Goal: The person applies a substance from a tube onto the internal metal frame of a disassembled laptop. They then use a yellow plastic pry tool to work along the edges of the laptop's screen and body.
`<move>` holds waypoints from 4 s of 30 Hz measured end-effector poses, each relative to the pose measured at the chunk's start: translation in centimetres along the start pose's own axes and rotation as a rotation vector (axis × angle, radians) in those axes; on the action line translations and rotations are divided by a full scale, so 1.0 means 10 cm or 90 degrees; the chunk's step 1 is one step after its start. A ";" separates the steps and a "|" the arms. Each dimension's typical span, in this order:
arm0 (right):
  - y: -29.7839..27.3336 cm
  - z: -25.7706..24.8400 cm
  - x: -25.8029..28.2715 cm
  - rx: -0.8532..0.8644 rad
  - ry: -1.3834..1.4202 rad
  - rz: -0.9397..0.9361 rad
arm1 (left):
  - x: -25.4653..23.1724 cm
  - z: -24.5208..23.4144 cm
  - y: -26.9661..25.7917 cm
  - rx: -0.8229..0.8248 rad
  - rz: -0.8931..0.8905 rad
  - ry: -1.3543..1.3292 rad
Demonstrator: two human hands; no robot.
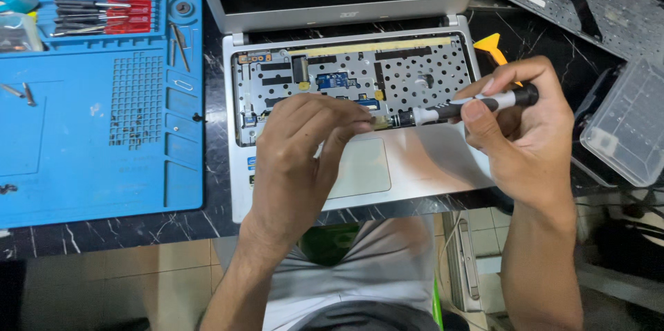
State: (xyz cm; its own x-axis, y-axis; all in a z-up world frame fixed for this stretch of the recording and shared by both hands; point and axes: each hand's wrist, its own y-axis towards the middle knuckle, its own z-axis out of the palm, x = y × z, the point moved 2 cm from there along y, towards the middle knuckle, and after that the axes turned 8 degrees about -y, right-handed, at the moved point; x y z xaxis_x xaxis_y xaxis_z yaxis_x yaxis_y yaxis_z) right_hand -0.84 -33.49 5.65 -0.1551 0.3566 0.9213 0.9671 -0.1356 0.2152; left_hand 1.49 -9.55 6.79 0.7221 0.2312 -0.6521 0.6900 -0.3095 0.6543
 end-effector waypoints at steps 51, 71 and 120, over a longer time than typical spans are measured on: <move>0.46 0.23 -0.24 0.155 -0.123 -0.254 | 0.62 -0.41 0.04 0.290 -0.006 0.102; 0.68 0.34 0.33 0.298 -0.399 -0.449 | 0.64 -0.39 -0.23 0.243 0.019 0.180; 0.71 0.61 0.90 0.392 -0.624 -0.464 | 0.71 -0.37 -0.31 0.262 0.063 0.188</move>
State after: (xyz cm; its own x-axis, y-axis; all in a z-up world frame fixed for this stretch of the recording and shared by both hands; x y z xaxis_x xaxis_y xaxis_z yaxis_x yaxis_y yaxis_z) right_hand 5.86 -25.58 13.48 -0.7071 0.7071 0.0015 0.7009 0.7006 0.1339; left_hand 4.65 -3.56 1.56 0.8077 0.4142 -0.4196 0.5831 -0.6666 0.4644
